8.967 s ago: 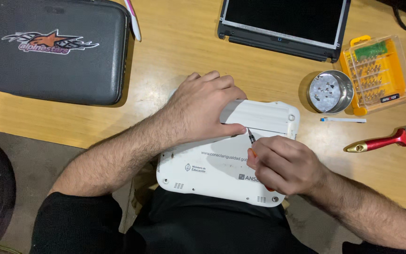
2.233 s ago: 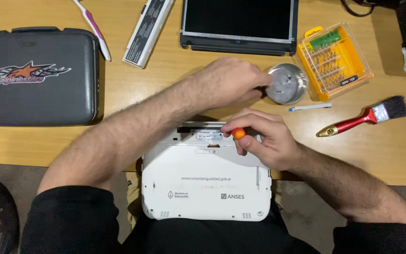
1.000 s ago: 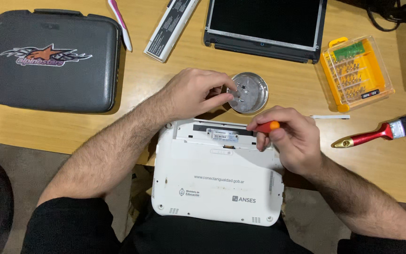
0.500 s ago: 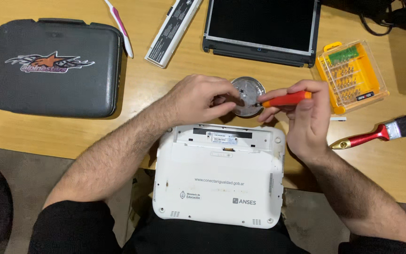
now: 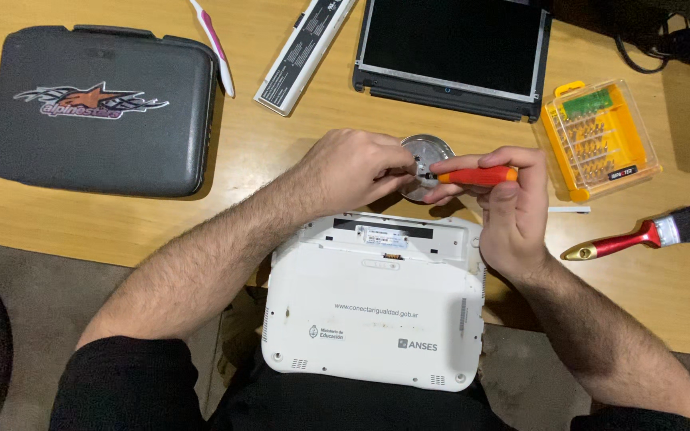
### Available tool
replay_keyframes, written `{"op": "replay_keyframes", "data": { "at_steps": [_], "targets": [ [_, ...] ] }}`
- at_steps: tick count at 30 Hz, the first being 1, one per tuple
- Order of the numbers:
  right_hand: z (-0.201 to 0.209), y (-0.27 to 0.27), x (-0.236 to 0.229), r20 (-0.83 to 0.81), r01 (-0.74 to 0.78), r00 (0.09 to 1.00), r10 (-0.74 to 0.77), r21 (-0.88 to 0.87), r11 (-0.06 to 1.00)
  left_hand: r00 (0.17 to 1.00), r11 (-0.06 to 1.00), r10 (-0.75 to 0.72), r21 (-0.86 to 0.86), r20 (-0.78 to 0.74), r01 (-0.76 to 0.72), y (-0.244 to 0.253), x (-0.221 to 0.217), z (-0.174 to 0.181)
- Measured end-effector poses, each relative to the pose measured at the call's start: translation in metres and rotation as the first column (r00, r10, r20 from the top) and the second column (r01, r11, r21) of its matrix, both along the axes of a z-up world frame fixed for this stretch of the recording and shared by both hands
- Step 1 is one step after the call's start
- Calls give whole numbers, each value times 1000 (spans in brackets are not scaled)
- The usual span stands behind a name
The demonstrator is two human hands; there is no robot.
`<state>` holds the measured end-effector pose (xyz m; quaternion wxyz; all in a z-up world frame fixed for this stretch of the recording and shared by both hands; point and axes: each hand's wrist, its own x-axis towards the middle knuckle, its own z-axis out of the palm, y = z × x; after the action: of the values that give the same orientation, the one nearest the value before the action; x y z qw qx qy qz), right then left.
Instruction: The person uses a screwdriver to remove screws from the back of a white laptop. They place the screws into a small metal container and then open the laptop to reveal the internal components.
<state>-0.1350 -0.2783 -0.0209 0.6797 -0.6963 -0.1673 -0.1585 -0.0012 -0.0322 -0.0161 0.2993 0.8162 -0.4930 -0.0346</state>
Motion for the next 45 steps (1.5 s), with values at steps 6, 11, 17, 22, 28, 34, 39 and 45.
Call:
{"op": "replay_keyframes", "data": {
  "at_steps": [6, 11, 17, 22, 28, 34, 39, 45],
  "targets": [
    [0, 3, 0, 5, -2, 1000, 2, 7, 1000, 999, 1000, -5, -18, -53, 4, 0, -1, -2],
    [2, 0, 1, 25, -2, 1000, 2, 0, 1000, 1000, 999, 21, -36, -18, -21, 0, -2, 6],
    [10, -8, 0, 36, 1, 999, 1, -46, 999, 996, 987, 86, -134, -29, -89, 8, 14, -9],
    [31, 8, -13, -87, -13, 996, 2, -129, 991, 963, 989, 78, -105, -258, -108, 46, 24, 34],
    [35, 47, 6, -148, -220, 973, 179, -345, 913, 720, 919, -149, 173, -678, 354, 71, 40, 36],
    [14, 76, 32, 40, -80, 994, 104, -390, 917, 677, 939, -105, 152, -728, 309, 77, 54, 2],
    [9, 77, 24, 116, -73, 985, 131, -404, 912, 515, 945, -91, 90, -852, 315, 79, 47, 12],
    [7, 76, 21, 147, -82, 975, 166, -457, 886, 442, 950, -92, 54, -892, 307, 82, 45, 16]
  ]
}}
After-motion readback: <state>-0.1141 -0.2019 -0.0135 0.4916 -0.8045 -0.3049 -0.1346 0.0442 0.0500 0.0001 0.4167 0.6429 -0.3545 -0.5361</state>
